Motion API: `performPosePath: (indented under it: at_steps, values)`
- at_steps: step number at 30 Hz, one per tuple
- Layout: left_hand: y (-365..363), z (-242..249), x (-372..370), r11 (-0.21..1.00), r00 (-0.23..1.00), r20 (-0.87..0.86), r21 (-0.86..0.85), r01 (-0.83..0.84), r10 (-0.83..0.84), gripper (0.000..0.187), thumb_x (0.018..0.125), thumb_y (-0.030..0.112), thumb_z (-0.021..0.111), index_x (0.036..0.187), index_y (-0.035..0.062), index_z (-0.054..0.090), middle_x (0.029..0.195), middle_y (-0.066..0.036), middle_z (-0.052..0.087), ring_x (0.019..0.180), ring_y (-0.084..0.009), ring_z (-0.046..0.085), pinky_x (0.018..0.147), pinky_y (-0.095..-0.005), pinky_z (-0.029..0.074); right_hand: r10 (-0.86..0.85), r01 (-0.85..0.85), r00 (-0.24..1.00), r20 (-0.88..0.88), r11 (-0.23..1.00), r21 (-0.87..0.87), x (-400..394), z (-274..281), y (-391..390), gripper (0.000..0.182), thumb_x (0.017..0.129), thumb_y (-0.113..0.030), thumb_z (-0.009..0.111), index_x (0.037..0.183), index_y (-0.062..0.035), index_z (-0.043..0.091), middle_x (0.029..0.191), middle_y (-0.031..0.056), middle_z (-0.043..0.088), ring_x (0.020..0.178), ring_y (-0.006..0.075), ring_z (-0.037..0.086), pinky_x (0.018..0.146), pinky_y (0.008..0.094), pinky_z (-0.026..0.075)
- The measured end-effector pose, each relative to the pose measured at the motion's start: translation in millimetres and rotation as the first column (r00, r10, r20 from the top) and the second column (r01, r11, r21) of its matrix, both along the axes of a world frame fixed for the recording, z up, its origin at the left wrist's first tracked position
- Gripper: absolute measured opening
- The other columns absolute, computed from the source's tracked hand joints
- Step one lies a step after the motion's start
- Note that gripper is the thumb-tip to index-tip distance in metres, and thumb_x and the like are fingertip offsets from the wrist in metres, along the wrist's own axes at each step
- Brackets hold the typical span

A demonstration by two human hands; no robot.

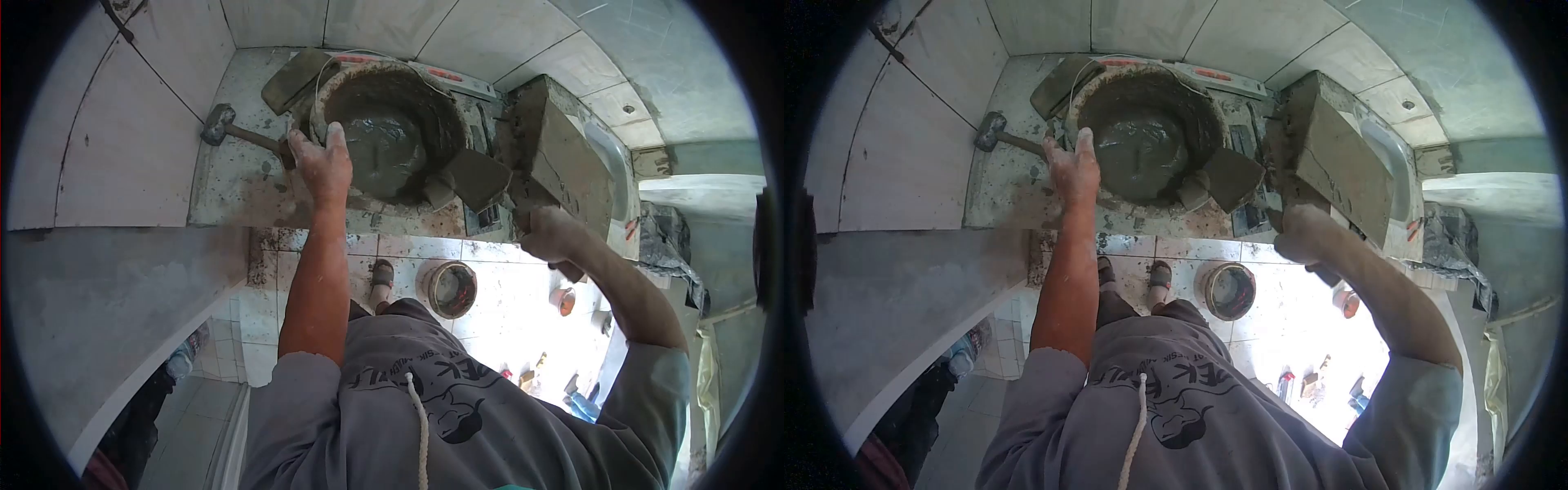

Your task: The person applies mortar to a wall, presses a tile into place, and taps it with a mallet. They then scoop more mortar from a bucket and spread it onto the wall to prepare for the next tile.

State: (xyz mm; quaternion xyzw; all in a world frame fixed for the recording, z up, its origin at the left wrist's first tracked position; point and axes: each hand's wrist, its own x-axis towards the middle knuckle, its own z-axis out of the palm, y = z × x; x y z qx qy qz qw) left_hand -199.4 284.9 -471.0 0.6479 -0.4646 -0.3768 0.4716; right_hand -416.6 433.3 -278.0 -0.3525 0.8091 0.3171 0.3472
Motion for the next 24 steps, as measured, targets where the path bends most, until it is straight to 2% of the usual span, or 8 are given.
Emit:
performPosePath:
  at_steps: [3, 11, 13, 14, 19, 21, 22, 24]
  values:
    - [2, 18, 5, 0.992, 0.997, -0.032, 0.107, 0.073, -0.070, 0.082, 0.084, 0.039, 0.064, 0.136, -0.0158, 0.031, 0.138, -0.033, 0.040, 0.129, -0.0430, 0.040, 0.108, -0.0418, 0.032, 0.182, -0.184, 0.983, -0.031, 0.982, -0.048, 28, -2, 7, 0.027, 0.077, -0.016, 0.054, 0.085, 0.0059, 0.068, 0.092, 0.0246, 0.068, 0.091, 0.0357, 0.067, 0.081, 0.0414, 0.053]
    - [-4, -16, 1, 0.997, 0.996, -0.059, -0.019, 0.070, -0.071, 0.082, 0.086, 0.037, 0.063, 0.132, -0.0219, 0.028, 0.137, -0.040, 0.034, 0.130, -0.0472, 0.035, 0.109, -0.0448, 0.030, 0.201, -0.212, 0.971, 0.132, 0.974, 0.078, 88, 5, -45, 0.034, 0.077, -0.017, 0.052, 0.099, 0.0041, 0.067, 0.099, 0.0239, 0.067, 0.098, 0.0338, 0.065, 0.085, 0.0404, 0.052]
    - [-5, -19, -1, 0.998, 0.998, -0.048, -0.040, 0.045, -0.047, 0.081, 0.086, 0.036, 0.063, 0.132, -0.0221, 0.029, 0.136, -0.040, 0.035, 0.130, -0.0471, 0.036, 0.109, -0.0449, 0.030, 0.348, -0.348, 0.937, -0.009, 0.935, -0.074, 81, -3, -53, 0.031, 0.078, -0.017, 0.054, 0.099, 0.0026, 0.066, 0.096, 0.0226, 0.067, 0.095, 0.0326, 0.066, 0.083, 0.0399, 0.053]
    - [-5, -19, 0, 0.998, 0.996, -0.075, -0.037, 0.049, -0.052, 0.080, 0.086, 0.034, 0.064, 0.132, -0.0215, 0.029, 0.136, -0.039, 0.035, 0.129, -0.0466, 0.036, 0.109, -0.0448, 0.030, 0.420, -0.434, 0.900, -0.118, 0.887, -0.157, 74, -5, -57, 0.028, 0.079, -0.018, 0.055, 0.097, 0.0010, 0.067, 0.094, 0.0217, 0.068, 0.094, 0.0310, 0.067, 0.082, 0.0399, 0.054]
    - [-6, -8, 3, 0.996, 0.988, -0.134, -0.047, 0.071, -0.076, 0.078, 0.085, 0.029, 0.065, 0.135, -0.0180, 0.028, 0.136, -0.035, 0.037, 0.128, -0.0452, 0.039, 0.109, -0.0444, 0.030, 0.685, -0.746, 0.575, -0.447, 0.664, 0.058, 1, -2, -105, 0.017, 0.080, -0.015, 0.061, 0.093, -0.0068, 0.067, 0.090, 0.0148, 0.070, 0.089, 0.0237, 0.070, 0.075, 0.0371, 0.055]
    - [-6, -9, 4, 0.993, 0.988, -0.124, -0.082, 0.084, -0.093, 0.077, 0.085, 0.026, 0.064, 0.138, -0.0146, 0.026, 0.137, -0.033, 0.036, 0.129, -0.0447, 0.037, 0.110, -0.0440, 0.030, 0.796, -0.943, 0.281, -0.537, 0.332, -0.001, -21, -5, -113, 0.019, 0.082, -0.018, 0.061, 0.096, -0.0070, 0.068, 0.092, 0.0126, 0.071, 0.090, 0.0246, 0.070, 0.075, 0.0365, 0.055]
    - [-6, -9, 4, 0.994, 0.988, -0.123, -0.074, 0.085, -0.094, 0.077, 0.085, 0.026, 0.064, 0.138, -0.0146, 0.026, 0.137, -0.033, 0.036, 0.129, -0.0447, 0.037, 0.110, -0.0440, 0.030, 0.799, -0.943, 0.282, -0.531, 0.333, 0.001, -19, -7, -119, 0.019, 0.082, -0.018, 0.061, 0.096, -0.0070, 0.068, 0.092, 0.0126, 0.071, 0.090, 0.0246, 0.070, 0.075, 0.0365, 0.055]
    - [-5, -8, 2, 0.995, 0.992, -0.101, -0.057, 0.076, -0.082, 0.075, 0.085, 0.024, 0.064, 0.139, -0.0128, 0.025, 0.140, -0.032, 0.034, 0.132, -0.0442, 0.034, 0.111, -0.0440, 0.029, 0.807, -0.791, 0.454, -0.379, 0.560, 0.245, -7, -7, -135, 0.021, 0.081, -0.018, 0.063, 0.099, -0.0078, 0.069, 0.095, 0.0113, 0.071, 0.092, 0.0251, 0.069, 0.076, 0.0376, 0.055]
